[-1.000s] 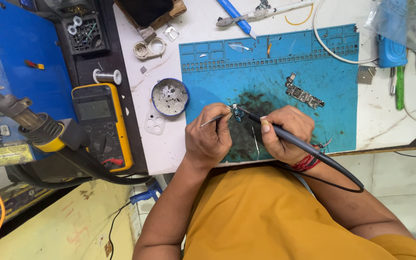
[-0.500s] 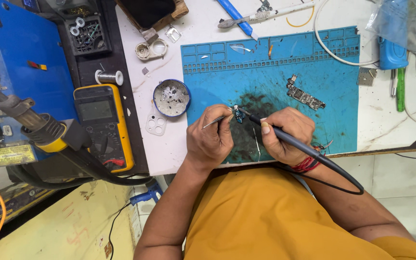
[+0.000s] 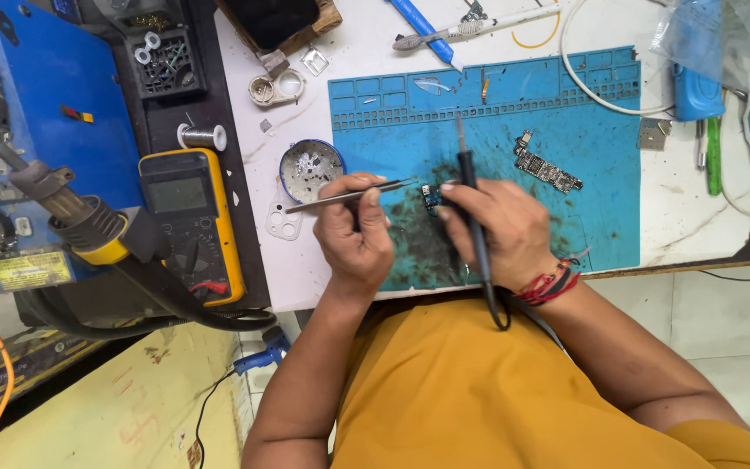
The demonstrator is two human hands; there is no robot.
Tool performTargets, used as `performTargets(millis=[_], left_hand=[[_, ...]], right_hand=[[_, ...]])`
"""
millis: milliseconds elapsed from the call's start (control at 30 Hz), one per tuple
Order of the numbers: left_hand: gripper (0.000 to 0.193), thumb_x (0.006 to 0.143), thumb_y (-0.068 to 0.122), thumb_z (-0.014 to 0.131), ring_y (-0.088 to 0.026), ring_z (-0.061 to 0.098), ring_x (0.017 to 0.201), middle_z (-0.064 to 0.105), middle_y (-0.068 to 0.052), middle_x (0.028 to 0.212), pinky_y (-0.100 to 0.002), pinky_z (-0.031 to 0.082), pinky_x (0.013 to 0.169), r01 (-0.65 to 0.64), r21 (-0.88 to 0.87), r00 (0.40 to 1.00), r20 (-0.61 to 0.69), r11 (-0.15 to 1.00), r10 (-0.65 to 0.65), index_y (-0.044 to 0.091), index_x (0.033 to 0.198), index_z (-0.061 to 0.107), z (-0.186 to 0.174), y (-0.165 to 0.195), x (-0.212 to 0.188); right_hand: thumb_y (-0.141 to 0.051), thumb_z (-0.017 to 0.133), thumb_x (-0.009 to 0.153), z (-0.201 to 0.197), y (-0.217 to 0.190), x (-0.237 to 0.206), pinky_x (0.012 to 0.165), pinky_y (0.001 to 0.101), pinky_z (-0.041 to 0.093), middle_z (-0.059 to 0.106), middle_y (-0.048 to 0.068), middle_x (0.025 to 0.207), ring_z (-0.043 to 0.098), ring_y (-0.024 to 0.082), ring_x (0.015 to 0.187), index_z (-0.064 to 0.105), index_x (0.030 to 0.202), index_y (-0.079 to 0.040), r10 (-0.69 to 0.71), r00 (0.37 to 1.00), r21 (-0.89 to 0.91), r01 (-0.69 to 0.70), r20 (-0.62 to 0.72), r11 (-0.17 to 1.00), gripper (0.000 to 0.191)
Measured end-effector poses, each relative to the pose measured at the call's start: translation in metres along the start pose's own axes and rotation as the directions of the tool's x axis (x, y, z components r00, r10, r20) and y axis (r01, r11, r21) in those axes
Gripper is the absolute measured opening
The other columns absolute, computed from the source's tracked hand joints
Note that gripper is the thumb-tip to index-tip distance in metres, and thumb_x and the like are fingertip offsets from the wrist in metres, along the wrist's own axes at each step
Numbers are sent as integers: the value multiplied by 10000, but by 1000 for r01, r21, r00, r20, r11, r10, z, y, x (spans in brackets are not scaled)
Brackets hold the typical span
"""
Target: The person solders a small component on a phone motherboard at a repair bench. They hold the board with tweezers while applying a soldering iron, dip the iron in a flux container, and at the end set the board down and touch it with tweezers.
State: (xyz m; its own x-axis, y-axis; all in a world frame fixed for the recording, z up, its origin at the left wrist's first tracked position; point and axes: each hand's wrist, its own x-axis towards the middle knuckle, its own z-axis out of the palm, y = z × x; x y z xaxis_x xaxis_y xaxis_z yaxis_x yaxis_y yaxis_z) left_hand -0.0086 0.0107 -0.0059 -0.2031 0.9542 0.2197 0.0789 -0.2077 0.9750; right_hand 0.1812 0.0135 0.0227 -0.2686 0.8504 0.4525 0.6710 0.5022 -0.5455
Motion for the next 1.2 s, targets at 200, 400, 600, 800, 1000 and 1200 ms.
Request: performTargets(millis=[200, 400, 600, 800, 1000, 1200], left_hand=[[109, 1119, 48, 525, -62, 542, 691, 653, -122, 1147, -218, 488, 640, -7, -151, 999, -52, 988, -1, 32, 1220, 485, -4, -7, 0], [122, 1117, 49, 520, -65, 537, 692, 634, -123, 1163, -216, 484, 650, -22, -231, 995, -101, 973, -2, 40, 1229, 472, -7, -10, 0], [131, 1109, 40, 531, -61, 532, 707, 650, -106, 1145, -213, 482, 650, -1, -221, 999, -47, 975, -10, 35, 1235, 495, -6, -7, -1], [109, 1079, 30, 607, -74, 590, 725, 710, -65, 1003, -232, 495, 645, -98, 59, 995, 35, 993, 96, 20, 1178, 560, -3, -2, -1], [84, 1046, 48, 650, -96, 620, 671, 713, -58, 919, -257, 505, 619, -91, 176, 989, 131, 980, 68, 24, 1111, 602, 0, 9, 0], [88, 1029, 54, 670, -127, 627, 614, 690, -64, 836, -276, 492, 578, -100, 226, 983, 173, 969, 61, 33, 1089, 609, 0, 12, 1]], right_hand=[[-102, 829, 841, 6, -15, 9, 712, 416, 526, 688, 113, 959, 665, 328, 841, 663, 1145, -85, 59, 995, -79, -53, 83, 995, 347], [-22, 758, 916, 6, -4, 17, 741, 414, 524, 678, 99, 937, 665, 312, 864, 634, 1136, -80, 26, 999, 98, -29, 31, 995, 259], [6, 703, 765, -10, 5, 13, 754, 455, 523, 670, 137, 929, 647, 366, 837, 632, 1128, -50, -100, 987, 96, 88, 128, 992, 374], [-17, 752, 860, -10, 2, -3, 776, 425, 535, 679, 136, 968, 667, 354, 879, 645, 1117, -54, 71, 997, 15, -71, 1, 997, 282], [6, 711, 822, -6, 7, -3, 773, 434, 538, 665, 120, 925, 664, 350, 861, 656, 1153, -61, 20, 989, 59, -29, 147, 998, 342], [-98, 733, 940, -5, 8, -9, 784, 389, 552, 721, 123, 1100, 676, 260, 828, 599, 1276, -7, 121, 990, 123, -130, 78, 984, 373]])
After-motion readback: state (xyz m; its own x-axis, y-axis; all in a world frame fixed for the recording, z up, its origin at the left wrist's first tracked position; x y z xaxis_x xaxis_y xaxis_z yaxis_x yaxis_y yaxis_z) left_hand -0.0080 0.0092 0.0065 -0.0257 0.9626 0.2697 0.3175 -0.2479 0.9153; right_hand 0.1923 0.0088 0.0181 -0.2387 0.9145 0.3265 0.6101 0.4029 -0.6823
